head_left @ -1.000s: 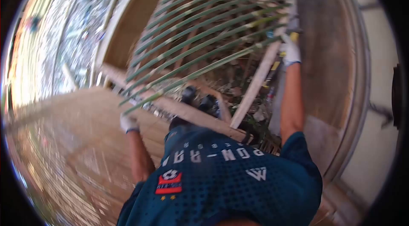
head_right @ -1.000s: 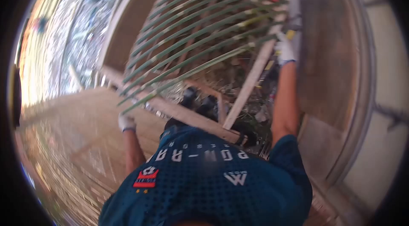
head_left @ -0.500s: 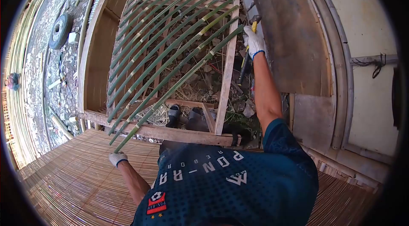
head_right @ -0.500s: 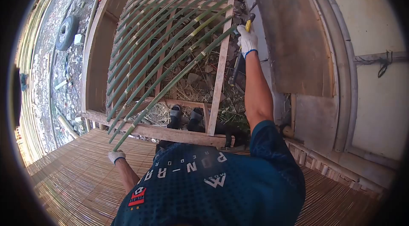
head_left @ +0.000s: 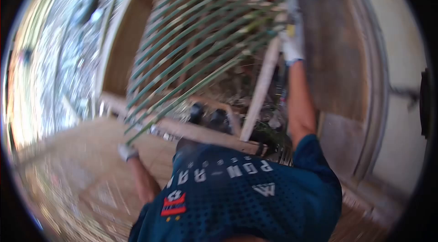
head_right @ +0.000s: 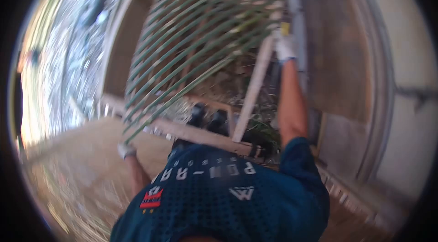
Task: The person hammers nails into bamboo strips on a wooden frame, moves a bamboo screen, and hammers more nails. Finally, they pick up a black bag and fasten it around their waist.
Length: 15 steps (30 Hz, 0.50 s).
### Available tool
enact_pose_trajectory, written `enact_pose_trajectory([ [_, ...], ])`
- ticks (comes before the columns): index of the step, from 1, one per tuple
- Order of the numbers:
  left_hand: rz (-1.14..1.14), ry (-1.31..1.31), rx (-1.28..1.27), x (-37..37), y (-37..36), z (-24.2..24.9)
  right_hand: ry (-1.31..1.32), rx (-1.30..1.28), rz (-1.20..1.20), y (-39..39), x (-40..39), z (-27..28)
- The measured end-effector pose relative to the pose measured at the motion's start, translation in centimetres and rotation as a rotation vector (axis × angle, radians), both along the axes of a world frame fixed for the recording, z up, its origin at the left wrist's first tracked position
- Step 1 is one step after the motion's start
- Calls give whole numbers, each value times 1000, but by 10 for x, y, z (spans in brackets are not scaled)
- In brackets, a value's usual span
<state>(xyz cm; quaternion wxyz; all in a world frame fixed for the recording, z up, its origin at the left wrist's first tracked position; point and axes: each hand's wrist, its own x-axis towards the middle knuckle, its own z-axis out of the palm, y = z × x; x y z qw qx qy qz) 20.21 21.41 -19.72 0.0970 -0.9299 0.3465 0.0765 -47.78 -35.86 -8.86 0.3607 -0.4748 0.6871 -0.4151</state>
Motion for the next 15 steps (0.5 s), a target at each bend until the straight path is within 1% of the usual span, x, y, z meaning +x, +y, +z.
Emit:
enact_pose_trajectory([
  [1,-30,-105,85,-11,3,4,64,3,9,-4,-3,-11],
  [2,47,-96,88,-21,-4,13,-104,100,11,12,12,20],
  [3,486,372,-427,-15,-1,-5,-96,22,53,12,15,20],
  [4,947,632,-1060,-9,1,-25,-42,64,18,4,7,9],
  [5,1385,824,-1492,-46,-47,41,10,108,-16,-7,-3,-4],
  [7,1517,853,-1588,-48,-52,51,-239,174,17,-6,-1,1],
  [9,1520,837,-1634,-55,-57,57,-374,168,6,-25,-18,-19],
  [10,1520,837,-1651,-56,-56,56,-441,172,8,-24,-15,-11],
  [13,1508,900,-1668,-60,-56,57,-472,177,12,-29,-18,-9],
  [15,1503,917,-1617,-62,-61,61,-462,204,6,-30,-16,-8],
])
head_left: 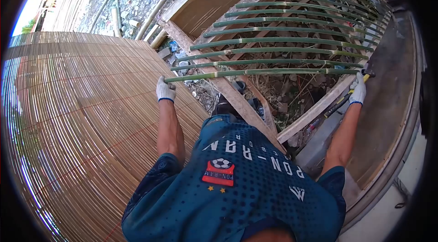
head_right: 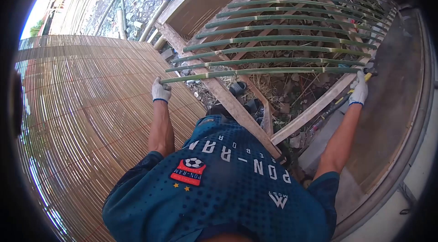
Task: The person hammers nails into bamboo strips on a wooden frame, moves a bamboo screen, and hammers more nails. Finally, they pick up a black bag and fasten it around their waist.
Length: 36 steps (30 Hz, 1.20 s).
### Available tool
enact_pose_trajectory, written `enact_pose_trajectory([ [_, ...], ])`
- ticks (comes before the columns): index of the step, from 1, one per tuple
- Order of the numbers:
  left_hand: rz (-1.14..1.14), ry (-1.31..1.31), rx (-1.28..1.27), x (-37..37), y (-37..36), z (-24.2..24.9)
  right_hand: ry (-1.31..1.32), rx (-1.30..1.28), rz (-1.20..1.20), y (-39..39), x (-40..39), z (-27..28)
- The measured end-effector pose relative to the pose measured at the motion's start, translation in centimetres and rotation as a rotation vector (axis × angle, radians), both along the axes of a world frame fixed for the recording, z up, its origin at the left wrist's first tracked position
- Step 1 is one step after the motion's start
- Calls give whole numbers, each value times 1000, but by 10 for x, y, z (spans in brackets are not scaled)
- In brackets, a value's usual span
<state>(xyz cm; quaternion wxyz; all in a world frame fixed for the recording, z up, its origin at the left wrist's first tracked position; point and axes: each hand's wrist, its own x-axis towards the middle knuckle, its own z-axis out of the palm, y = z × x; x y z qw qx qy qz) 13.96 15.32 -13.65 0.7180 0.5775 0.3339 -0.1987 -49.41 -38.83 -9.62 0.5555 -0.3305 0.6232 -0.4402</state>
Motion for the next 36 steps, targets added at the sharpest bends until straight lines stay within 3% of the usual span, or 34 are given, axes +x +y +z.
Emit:
enact_pose_trajectory([
  [5,-28,41,21,0,0,-8,-31,14,-10,-1,0,-5],
  [8,-281,-164,242,-2,13,-16,29,47,4,8,8,0],
  [9,-496,-299,384,6,32,-35,-94,10,79,16,13,3],
  [11,-504,-219,220,20,42,-51,30,-64,32,32,27,21],
  [12,-659,-301,333,43,61,-85,42,-81,5,39,37,37],
  [13,-412,-210,235,25,41,-58,149,-84,-47,35,32,26],
  [15,-377,-172,230,30,36,-58,261,-66,-92,40,42,34],
  [16,-233,-50,94,28,25,-36,242,-78,-89,43,44,38],
  [20,-232,-52,48,29,15,-17,196,-163,-72,44,40,30],
  [25,-200,-64,102,28,6,-10,326,-119,-87,53,45,36],
  [29,-184,-61,88,34,15,-15,215,-125,-99,60,48,41],
  [36,-199,-93,165,46,26,-25,277,-143,-111,70,54,45],
])
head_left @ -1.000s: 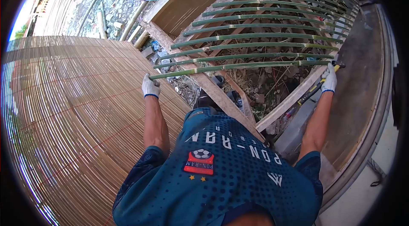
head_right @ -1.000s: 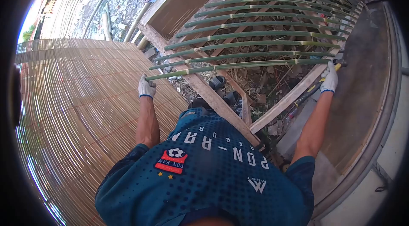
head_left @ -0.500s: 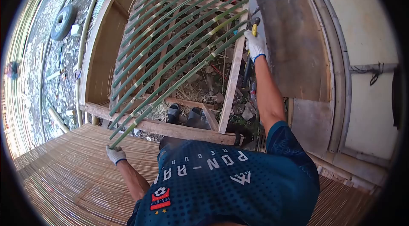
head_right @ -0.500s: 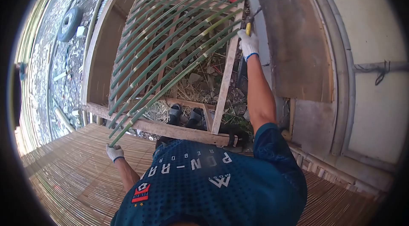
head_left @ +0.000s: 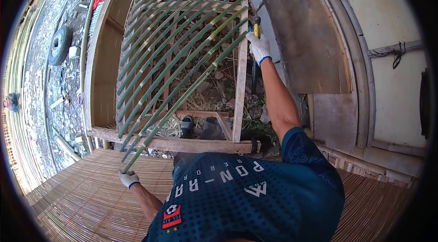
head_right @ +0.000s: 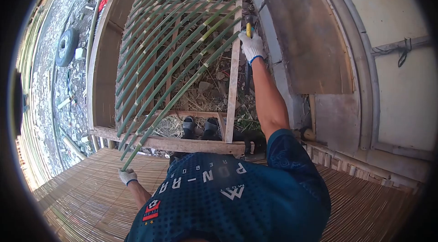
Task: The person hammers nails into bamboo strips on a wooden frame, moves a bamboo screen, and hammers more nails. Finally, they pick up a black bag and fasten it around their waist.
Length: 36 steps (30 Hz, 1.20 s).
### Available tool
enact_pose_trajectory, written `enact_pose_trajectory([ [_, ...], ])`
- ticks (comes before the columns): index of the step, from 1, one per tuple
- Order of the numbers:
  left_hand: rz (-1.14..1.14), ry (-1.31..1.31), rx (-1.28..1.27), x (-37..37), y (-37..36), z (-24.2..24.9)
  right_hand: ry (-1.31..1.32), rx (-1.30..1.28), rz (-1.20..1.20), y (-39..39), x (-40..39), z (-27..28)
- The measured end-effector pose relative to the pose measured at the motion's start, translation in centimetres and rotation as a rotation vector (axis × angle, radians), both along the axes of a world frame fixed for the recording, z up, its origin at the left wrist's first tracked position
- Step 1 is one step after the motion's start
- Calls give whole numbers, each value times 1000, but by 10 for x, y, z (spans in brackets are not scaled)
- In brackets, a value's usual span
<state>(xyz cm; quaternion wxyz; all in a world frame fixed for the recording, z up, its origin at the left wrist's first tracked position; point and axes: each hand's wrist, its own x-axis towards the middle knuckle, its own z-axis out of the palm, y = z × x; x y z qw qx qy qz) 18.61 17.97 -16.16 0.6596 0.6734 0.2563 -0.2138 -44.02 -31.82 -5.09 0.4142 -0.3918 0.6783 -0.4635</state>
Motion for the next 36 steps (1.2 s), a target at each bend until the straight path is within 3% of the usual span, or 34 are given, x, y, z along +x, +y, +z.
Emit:
enact_pose_trajectory([
  [29,21,-28,25,-6,-6,8,-124,-49,-59,5,6,-6],
  [33,1413,297,-1142,3,-4,16,-136,-47,-55,5,4,-11],
  [34,1417,258,-1149,4,2,19,-146,-52,-60,7,4,-12],
  [35,1225,163,-1007,6,7,21,-157,-57,-65,9,4,-12],
  [36,771,30,-577,5,11,21,-151,-33,-75,12,2,-12],
])
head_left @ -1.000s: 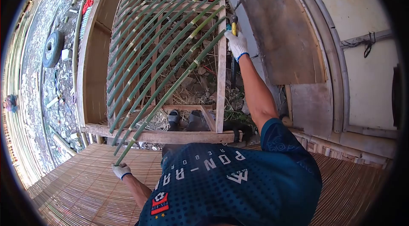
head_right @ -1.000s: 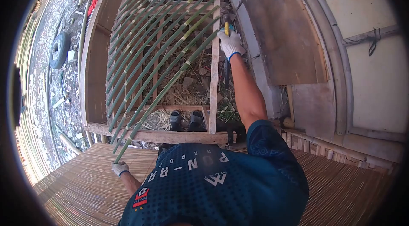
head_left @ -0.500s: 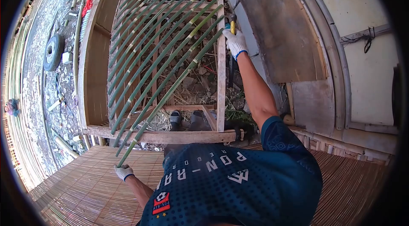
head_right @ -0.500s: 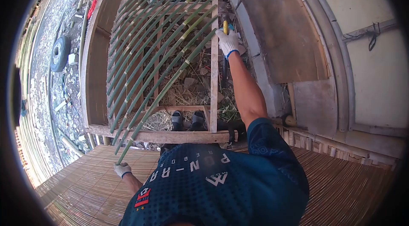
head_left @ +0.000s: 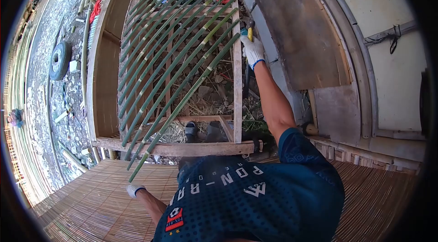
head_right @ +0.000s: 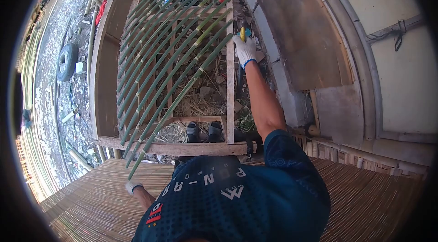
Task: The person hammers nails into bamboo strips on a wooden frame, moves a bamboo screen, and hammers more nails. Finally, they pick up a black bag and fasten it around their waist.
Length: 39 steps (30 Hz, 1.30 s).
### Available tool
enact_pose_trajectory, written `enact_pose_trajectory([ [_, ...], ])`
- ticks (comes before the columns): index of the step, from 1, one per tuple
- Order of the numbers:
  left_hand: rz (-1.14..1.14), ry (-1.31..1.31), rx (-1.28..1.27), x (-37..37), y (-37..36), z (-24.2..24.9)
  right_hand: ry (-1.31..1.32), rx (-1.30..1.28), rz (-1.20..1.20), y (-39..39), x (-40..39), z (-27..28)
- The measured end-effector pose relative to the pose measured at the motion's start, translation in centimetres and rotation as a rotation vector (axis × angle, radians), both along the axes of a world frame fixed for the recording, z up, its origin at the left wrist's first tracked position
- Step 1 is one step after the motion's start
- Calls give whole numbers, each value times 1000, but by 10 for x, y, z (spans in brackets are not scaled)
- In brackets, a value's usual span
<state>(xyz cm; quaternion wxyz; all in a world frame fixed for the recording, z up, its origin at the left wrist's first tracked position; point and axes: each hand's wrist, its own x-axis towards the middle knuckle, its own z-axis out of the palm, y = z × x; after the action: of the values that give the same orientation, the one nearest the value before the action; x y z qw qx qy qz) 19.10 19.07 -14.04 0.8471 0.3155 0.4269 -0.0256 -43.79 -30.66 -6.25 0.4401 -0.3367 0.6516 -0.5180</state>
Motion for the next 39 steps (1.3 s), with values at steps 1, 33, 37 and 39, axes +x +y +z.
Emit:
enact_pose_trajectory([
  [1,-424,-59,599,-2,4,3,3,27,-9,6,0,5],
  [33,-1717,-1735,354,-489,-496,117,542,77,140,177,-20,82],
  [37,-1661,-1720,426,-504,-497,107,487,106,183,168,-25,85],
  [39,-1654,-1726,458,-507,-496,107,590,53,168,162,-22,85],
])
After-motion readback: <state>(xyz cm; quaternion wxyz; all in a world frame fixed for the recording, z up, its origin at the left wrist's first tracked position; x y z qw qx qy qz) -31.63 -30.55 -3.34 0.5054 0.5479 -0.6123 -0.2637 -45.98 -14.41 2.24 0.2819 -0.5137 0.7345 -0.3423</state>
